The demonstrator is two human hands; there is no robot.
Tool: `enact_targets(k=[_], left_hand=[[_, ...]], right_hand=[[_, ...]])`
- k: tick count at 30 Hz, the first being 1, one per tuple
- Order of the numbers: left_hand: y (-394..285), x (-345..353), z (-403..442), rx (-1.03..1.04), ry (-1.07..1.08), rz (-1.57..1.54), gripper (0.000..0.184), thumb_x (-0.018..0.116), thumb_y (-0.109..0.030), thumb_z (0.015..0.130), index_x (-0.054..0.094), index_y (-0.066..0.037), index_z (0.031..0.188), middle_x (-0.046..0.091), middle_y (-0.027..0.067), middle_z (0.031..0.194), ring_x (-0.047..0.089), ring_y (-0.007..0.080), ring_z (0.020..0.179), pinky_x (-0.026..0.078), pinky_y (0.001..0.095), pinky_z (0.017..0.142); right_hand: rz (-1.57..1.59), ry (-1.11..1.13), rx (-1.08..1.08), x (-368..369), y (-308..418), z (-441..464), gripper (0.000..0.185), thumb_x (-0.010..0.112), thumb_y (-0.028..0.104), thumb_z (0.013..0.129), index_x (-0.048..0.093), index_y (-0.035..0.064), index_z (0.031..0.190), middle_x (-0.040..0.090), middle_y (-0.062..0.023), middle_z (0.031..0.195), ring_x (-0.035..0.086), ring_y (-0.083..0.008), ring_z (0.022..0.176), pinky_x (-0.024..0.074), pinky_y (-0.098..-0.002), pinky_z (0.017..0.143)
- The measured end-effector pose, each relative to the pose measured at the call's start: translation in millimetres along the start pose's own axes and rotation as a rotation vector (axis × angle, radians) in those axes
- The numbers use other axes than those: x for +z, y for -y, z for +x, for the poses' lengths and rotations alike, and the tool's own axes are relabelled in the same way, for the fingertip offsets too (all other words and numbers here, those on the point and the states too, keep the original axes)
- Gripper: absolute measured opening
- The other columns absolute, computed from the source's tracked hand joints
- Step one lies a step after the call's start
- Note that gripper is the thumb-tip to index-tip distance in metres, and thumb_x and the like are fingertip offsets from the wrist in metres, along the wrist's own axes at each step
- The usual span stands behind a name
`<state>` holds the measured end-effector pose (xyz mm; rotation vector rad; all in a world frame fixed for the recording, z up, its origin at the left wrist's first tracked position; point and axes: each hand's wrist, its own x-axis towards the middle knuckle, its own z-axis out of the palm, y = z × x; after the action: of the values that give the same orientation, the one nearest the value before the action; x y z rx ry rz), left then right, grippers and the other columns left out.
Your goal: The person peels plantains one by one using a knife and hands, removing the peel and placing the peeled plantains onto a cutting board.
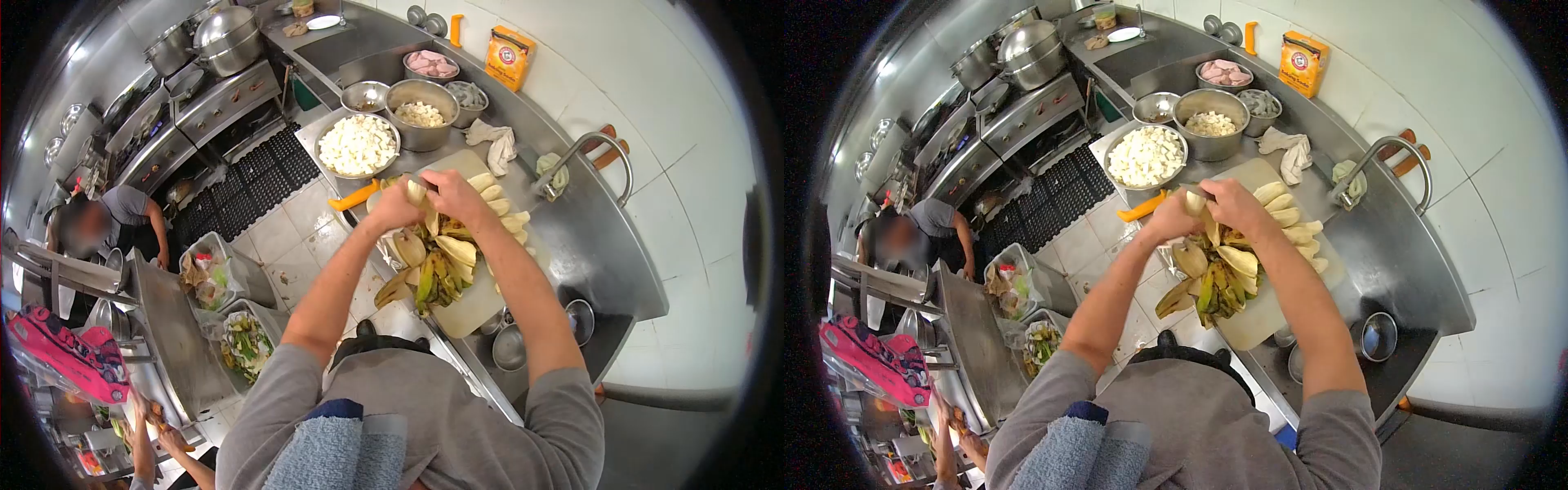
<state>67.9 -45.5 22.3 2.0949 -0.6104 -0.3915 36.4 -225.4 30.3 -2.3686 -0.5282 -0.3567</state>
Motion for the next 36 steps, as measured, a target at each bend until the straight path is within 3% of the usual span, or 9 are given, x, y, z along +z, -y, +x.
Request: enact_targets(k=[3, 4, 8, 10, 14, 20, 26, 29, 36], left_hand=[[11.7, -28.8, 19.6, -0.081, 0.512, -0.221, 0.050, 0.071, -0.007, 0.072, 0.053, -0.001, 0.118, 0.069, 0.0119, 0.092, 0.068, 0.0189, 0.076, 0.054, 0.0333, 0.062], [2.9, -37.8, 12.9, -0.041, 0.505, -0.169, 0.047, 0.068, -0.002, 0.073, 0.054, -0.002, 0.117, 0.067, 0.0083, 0.092, 0.066, 0.0137, 0.072, 0.052, 0.0294, 0.059], [16.3, -34.9, 1.0, 0.004, 0.374, -0.419, 0.044, 0.070, -0.003, 0.079, 0.054, -0.002, 0.119, 0.065, 0.0075, 0.094, 0.065, 0.0139, 0.075, 0.054, 0.0289, 0.067], [16.2, -31.2, -9.8, -0.018, 0.346, -0.582, 0.043, 0.071, -0.003, 0.083, 0.053, -0.001, 0.122, 0.065, 0.0072, 0.095, 0.065, 0.0143, 0.079, 0.054, 0.0296, 0.072], [21.1, -22.4, -36.5, 0.157, 0.148, -0.329, 0.041, 0.072, -0.005, 0.087, 0.053, -0.004, 0.123, 0.061, 0.0037, 0.103, 0.060, 0.0133, 0.094, 0.052, 0.0311, 0.083], [37.8, -7.8, -36.9, 0.266, 0.130, -0.302, 0.047, 0.074, -0.011, 0.089, 0.051, -0.005, 0.129, 0.058, 0.0023, 0.107, 0.056, 0.0126, 0.099, 0.050, 0.0304, 0.086], [46.7, -3.3, -37.5, 0.263, 0.227, -0.384, 0.042, 0.068, -0.019, 0.096, 0.050, -0.006, 0.132, 0.057, 0.0026, 0.111, 0.056, 0.0131, 0.100, 0.050, 0.0312, 0.085], [42.9, 3.7, -38.0, 0.222, 0.129, -0.369, 0.041, 0.066, -0.020, 0.097, 0.050, -0.006, 0.132, 0.060, 0.0063, 0.110, 0.058, 0.0153, 0.100, 0.050, 0.0324, 0.085], [31.1, 24.1, -43.1, 0.257, -0.293, -0.167, 0.029, 0.062, -0.017, 0.099, 0.048, -0.001, 0.118, 0.063, 0.0127, 0.100, 0.059, 0.0168, 0.090, 0.049, 0.0331, 0.078]], right_hand=[[0.022, -0.009, 0.040, 6.1, 3.7, 0.3, 0.021, 0.062, 0.006, 0.080, 0.064, 0.0012, 0.100, 0.067, -0.0232, 0.088, 0.064, -0.0429, 0.086, 0.0513, -0.0475, 0.073], [-0.004, 0.010, 0.033, 8.1, 3.1, 0.1, 0.022, 0.062, 0.005, 0.080, 0.064, 0.0017, 0.102, 0.068, -0.0233, 0.089, 0.064, -0.0426, 0.087, 0.0517, -0.0471, 0.074], [-0.010, 0.025, -0.050, 6.0, 6.1, -1.2, 0.029, 0.065, 0.003, 0.079, 0.065, 0.0028, 0.109, 0.070, -0.0209, 0.094, 0.067, -0.0377, 0.089, 0.0541, -0.0422, 0.079], [0.162, 0.053, 0.069, 1.0, 13.9, -5.4, 0.035, 0.066, 0.003, 0.079, 0.065, 0.0022, 0.114, 0.071, -0.0176, 0.098, 0.069, -0.0308, 0.090, 0.0546, -0.0382, 0.081], [0.460, 0.157, 0.227, -2.1, 6.6, -9.4, 0.043, 0.068, 0.003, 0.078, 0.064, 0.0004, 0.121, 0.073, -0.0113, 0.104, 0.069, -0.0171, 0.093, 0.0542, -0.0322, 0.086], [0.705, 0.249, 0.252, -1.4, -6.0, -12.8, 0.047, 0.075, 0.008, 0.077, 0.064, -0.0008, 0.121, 0.073, -0.0086, 0.104, 0.068, -0.0144, 0.097, 0.0524, -0.0291, 0.090], [0.251, 0.247, 0.287, -19.3, 36.7, -17.1, 0.036, 0.081, 0.016, 0.079, 0.066, 0.0002, 0.108, 0.067, -0.0055, 0.089, 0.058, -0.0116, 0.082, 0.0491, -0.0305, 0.076], [0.310, 0.080, 0.236, 1.9, 9.8, -19.9, 0.032, 0.082, 0.019, 0.078, 0.064, 0.0002, 0.096, 0.058, -0.0031, 0.076, 0.048, -0.0112, 0.071, 0.0428, -0.0311, 0.066], [0.160, -0.055, 0.211, 5.5, 31.8, -20.1, 0.029, 0.081, 0.018, 0.077, 0.063, 0.0004, 0.091, 0.055, -0.0059, 0.071, 0.044, -0.0138, 0.061, 0.0405, -0.0312, 0.058]])
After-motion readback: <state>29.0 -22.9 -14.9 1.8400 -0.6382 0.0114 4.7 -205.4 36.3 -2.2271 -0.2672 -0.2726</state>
